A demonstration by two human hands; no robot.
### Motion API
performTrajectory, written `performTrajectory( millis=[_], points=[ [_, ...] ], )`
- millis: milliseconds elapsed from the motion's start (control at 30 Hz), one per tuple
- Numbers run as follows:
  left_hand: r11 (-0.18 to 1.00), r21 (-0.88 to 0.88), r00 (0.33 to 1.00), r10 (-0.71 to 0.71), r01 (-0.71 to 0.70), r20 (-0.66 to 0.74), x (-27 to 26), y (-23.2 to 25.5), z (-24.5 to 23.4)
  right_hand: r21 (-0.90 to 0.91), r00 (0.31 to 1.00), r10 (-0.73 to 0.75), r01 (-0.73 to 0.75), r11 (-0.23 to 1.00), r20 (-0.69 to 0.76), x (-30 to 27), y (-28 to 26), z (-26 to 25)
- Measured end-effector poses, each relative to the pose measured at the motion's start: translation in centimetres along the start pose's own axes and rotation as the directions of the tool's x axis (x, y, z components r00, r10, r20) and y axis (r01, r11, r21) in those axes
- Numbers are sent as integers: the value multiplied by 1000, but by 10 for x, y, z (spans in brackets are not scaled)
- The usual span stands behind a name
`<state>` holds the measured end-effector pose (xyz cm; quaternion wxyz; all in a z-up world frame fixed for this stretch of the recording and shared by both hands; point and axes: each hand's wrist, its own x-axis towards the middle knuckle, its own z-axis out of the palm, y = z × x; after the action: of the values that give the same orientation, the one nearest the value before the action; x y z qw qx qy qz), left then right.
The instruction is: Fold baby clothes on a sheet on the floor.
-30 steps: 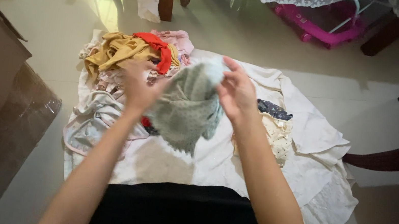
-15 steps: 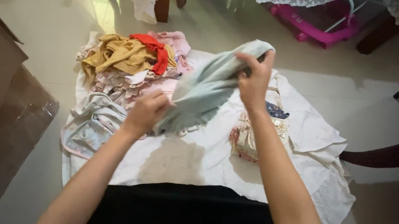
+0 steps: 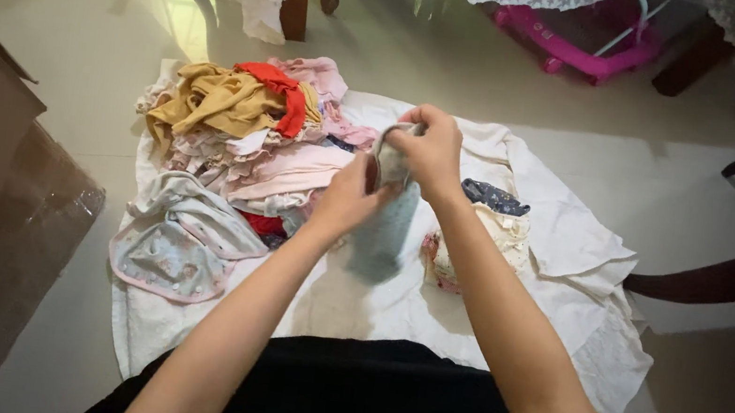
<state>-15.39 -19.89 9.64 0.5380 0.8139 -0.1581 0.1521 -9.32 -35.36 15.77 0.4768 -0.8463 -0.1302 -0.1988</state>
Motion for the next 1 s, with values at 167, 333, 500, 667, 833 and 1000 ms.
performTrajectory(
  millis=[167,333,500,667,833,1000],
  points=[
    [935,-41,917,-336,352,216,-5,-41,9,760,855,459,-462,458,242,10,68,-30],
    [726,621,886,-36,-295,462,-73,-29,-19,989,804,592,-127,79,56,13,85,-42],
    [797,587,854,-201,-142,480,-63,-51,-9,961,928,338,-222,166,156,-16,52,-11],
    [962,219,975,-120,161,-189,-31,4,-22,927,901,381,-306,218,207,-41,6,6],
    [978,114,980,-160,173,-116,-13,-83,5,898,837,502,-372,233,217,-44,-24,-3],
    [959,-55,940,-261,279,221,10,-114,-5,834,831,437,-484,264,344,-34,-38,-22]
  ],
)
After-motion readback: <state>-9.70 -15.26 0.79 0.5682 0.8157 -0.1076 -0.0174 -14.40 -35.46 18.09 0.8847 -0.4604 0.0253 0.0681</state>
